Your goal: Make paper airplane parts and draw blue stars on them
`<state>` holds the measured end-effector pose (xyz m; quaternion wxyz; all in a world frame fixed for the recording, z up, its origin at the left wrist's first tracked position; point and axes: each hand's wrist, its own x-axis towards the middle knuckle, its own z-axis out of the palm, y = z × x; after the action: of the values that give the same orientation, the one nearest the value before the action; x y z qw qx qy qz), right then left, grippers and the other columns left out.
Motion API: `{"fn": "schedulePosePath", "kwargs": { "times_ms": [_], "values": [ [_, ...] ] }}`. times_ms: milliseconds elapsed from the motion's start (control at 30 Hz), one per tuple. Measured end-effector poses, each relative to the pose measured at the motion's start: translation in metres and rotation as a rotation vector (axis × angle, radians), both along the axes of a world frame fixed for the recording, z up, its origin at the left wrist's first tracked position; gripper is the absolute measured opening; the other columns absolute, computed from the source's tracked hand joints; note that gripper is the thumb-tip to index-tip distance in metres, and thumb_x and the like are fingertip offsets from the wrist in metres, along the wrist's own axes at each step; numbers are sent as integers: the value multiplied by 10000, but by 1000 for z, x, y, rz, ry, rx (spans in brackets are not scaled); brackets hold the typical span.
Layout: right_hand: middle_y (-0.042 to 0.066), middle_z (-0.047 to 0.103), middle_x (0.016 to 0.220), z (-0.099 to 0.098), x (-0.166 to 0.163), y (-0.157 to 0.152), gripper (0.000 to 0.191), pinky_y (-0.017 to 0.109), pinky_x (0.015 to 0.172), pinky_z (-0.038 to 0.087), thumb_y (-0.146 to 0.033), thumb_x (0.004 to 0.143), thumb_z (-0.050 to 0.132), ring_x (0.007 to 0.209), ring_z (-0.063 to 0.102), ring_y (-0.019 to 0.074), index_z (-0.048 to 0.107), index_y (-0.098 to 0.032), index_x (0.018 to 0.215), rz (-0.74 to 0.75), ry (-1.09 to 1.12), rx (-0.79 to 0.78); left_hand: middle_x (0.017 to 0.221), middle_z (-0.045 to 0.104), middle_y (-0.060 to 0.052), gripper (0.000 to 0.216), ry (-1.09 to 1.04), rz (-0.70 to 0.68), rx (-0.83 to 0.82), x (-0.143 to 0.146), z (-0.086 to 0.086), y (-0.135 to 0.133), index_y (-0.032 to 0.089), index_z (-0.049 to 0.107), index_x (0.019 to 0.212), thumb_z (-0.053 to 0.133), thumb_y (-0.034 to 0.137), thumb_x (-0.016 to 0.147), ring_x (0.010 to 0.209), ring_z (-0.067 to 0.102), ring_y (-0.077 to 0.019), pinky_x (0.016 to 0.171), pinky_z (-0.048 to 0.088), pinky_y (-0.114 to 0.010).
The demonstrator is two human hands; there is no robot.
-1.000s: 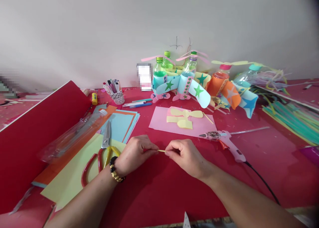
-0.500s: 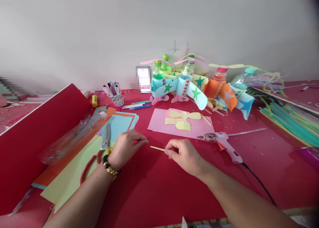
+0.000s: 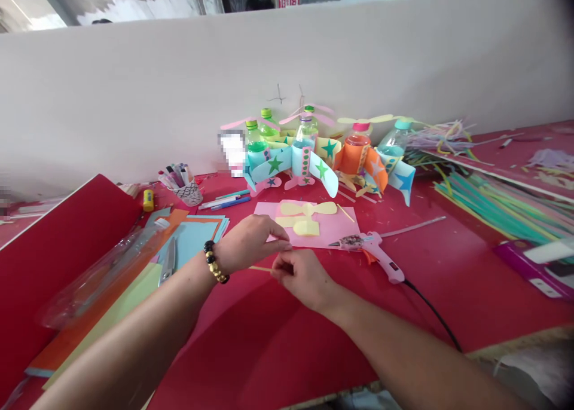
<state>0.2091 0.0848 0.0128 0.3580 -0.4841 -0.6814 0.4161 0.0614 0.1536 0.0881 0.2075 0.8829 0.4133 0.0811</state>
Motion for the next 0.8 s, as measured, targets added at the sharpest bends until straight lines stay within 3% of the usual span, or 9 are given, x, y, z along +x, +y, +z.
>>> {"fn": "schedulePosePath", "kwargs": {
  "times_ms": [133,267,400,500,600,700,800],
  "values": [
    [-8,590,628,2,7,8,120,209,554,402,-213,820,552,569,507,100,607,-165,725,-152,115,-14,917,755,4,282,151,-90,-127,-2,16,10,288,773,960,529,412,897,802,666,-158,674,433,-217],
    [-8,586,590,11,11,11,125,218,540,411,-235,795,593,548,513,104,607,-160,696,-201,355,-83,907,756,8,275,203,-120,-135,-13,21,15,282,762,1014,567,414,872,796,662,-151,675,435,-205],
    [-38,584,569,15,10,11,148,217,501,412,-278,769,652,477,516,96,589,-168,847,-218,547,-258,852,755,23,231,224,-56,-12,-11,30,23,270,778,896,567,361,867,752,655,-146,663,426,-216],
    [-44,574,537,12,5,6,174,208,437,378,-305,764,663,402,480,86,567,-174,828,-74,477,-444,881,756,19,220,174,-6,124,4,33,35,251,774,871,578,353,867,790,660,-160,683,430,-230],
    [-22,583,560,7,-2,-2,121,198,464,369,-274,749,669,471,510,92,610,-169,759,82,191,-360,915,755,16,184,106,-104,140,36,22,48,244,771,910,608,319,868,821,665,-158,705,444,-232],
    [3,650,654,4,-7,-8,116,209,530,376,-281,750,680,578,565,116,670,-178,803,152,-117,-119,931,754,-15,164,63,-281,218,80,-6,62,216,769,952,639,270,867,824,663,-161,729,460,-248],
    [32,724,785,4,-7,-10,161,237,620,422,-319,791,652,710,643,166,694,-194,883,210,-291,-44,959,750,-38,135,62,-343,240,122,-37,77,193,771,930,677,229,841,901,649,-182,806,473,-268]
  ]
}}
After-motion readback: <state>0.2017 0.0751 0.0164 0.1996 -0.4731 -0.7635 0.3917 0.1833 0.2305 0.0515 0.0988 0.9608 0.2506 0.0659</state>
